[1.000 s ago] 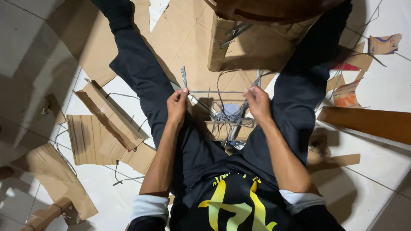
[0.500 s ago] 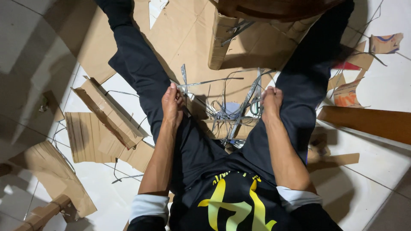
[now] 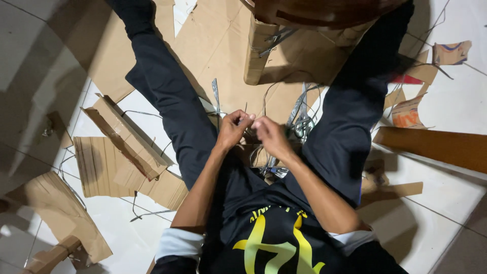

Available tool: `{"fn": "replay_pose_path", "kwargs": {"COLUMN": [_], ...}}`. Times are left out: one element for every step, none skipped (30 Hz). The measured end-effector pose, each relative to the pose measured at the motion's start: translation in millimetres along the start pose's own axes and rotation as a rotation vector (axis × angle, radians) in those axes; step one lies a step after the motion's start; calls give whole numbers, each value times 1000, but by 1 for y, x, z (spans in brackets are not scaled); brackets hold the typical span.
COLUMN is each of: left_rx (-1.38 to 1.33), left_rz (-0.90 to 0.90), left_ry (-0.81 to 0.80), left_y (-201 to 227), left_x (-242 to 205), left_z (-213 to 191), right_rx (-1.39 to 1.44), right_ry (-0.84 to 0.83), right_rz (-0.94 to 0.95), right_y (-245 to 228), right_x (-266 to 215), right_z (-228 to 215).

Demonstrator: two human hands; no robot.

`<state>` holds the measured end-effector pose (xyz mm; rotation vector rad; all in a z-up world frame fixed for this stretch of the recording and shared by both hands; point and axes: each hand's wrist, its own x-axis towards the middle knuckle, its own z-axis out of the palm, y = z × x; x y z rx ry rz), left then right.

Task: Assembling cardboard components onto a wooden stool using wire fasteners

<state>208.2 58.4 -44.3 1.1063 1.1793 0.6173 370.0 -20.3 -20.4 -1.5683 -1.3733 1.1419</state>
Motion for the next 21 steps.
{"fn": "replay_pose_path", "kwargs": {"left_rx": [173,347,347,376,404,403,457,510,511,555,600,604,604,606,610,570,529,532,546,558,559], "left_rz": [30,57,55,188,321,320,406,493,494,528,562,560,534,510,510,472,434,433,432,428,423], "left_ry": [14,25,25,65,105,103,123,144,143,99,54,50,51,54,52,4,-42,-47,-76,-104,-108], "left_y": [5,10,18,26,35,44,53,63,61,58,55,59,63,68,71,72,73,77,81,84,86], "left_x": [6,11,18,25,33,43,53,65,82,99,116,123,132,141,144,145,145,147,149,148,153], "left_z": [1,1,0,0,0,2,4,5,6,6,7,10,14,17,14,12,9,7,5,4,1], "right_rx": [116,234,235,353,468,467,482,497,497,548,598,601,591,582,586,505,424,427,376,323,325], "right_ry": [131,264,262,417,569,571,675,779,780,848,915,917,856,793,796,712,627,631,551,468,469], "right_rz": [-9,-15,-13,231,478,480,511,539,539,477,413,417,308,197,197,154,111,114,116,121,126], "right_y": [21,42,26,10,-5,23,51,78,78,78,78,94,110,126,150,173,196,151,105,59,55], "right_x": [1,1,6,12,18,28,38,49,62,74,86,100,114,130,146,159,172,174,176,176,174], "right_z": [1,2,-9,-21,-34,-42,-50,-58,-61,-63,-66,-59,-52,-46,-33,-19,-4,-7,-9,-12,-22]}}
